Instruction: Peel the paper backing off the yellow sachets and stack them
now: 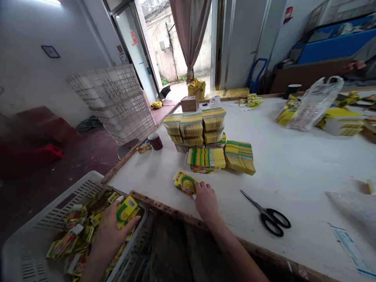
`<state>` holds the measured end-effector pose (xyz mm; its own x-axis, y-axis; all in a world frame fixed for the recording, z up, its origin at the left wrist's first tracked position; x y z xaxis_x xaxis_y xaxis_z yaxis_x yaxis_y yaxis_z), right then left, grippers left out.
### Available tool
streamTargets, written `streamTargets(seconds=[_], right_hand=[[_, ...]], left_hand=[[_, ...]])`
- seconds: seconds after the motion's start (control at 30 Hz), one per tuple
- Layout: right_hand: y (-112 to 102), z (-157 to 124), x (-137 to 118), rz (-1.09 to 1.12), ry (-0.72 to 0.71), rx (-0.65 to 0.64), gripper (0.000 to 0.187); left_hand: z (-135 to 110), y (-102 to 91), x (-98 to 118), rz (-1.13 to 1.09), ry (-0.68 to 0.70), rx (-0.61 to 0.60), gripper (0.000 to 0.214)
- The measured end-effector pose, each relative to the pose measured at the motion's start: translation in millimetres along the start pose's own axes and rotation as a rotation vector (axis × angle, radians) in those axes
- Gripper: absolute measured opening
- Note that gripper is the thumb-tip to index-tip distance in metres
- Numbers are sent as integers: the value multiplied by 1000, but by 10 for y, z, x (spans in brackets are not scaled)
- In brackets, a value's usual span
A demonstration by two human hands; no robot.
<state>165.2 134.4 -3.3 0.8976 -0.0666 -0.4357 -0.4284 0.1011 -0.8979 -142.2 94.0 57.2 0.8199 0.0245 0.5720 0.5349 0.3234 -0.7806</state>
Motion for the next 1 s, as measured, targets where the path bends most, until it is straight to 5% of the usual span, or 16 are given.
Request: streamTargets(seconds=[0.3, 0.47, 0.57, 0.73, 0.83, 1.0], right_hand=[[112, -18, 9, 144, 16, 69, 43], [15, -111, -58, 454, -31, 105, 48], [-86, -337, -331, 938, -145, 44, 50], [-101, -804, -884, 1303, -232, -307, 55], [-96, -895, -965, 1311, -250, -336, 59], [-99, -768, -781, 1338, -154, -247, 41]], left_hand=[[-227, 348, 380, -407, 10, -268, 46], [-393, 711, 415, -649, -32, -464, 63], [-436, 837, 552, -1141, -83, -362, 82], [-423, 808, 849, -1824, -356, -37, 50], [-422, 762, 941, -1921, -439, 56, 46], [-518, 857, 918, -1762, -468, -53, 65]])
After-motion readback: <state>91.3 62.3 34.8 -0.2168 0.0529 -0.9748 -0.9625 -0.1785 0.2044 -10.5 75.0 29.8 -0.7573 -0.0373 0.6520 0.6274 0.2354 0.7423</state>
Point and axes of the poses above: each hand's wrist, its own z-axis towards the middle knuckle, its own y-axis out of the palm, x = y × z, the point moved 6 cm from there along z, towards the middle knuckle, and after that the axes turned 1 degree about x, right-handed, at the moved point
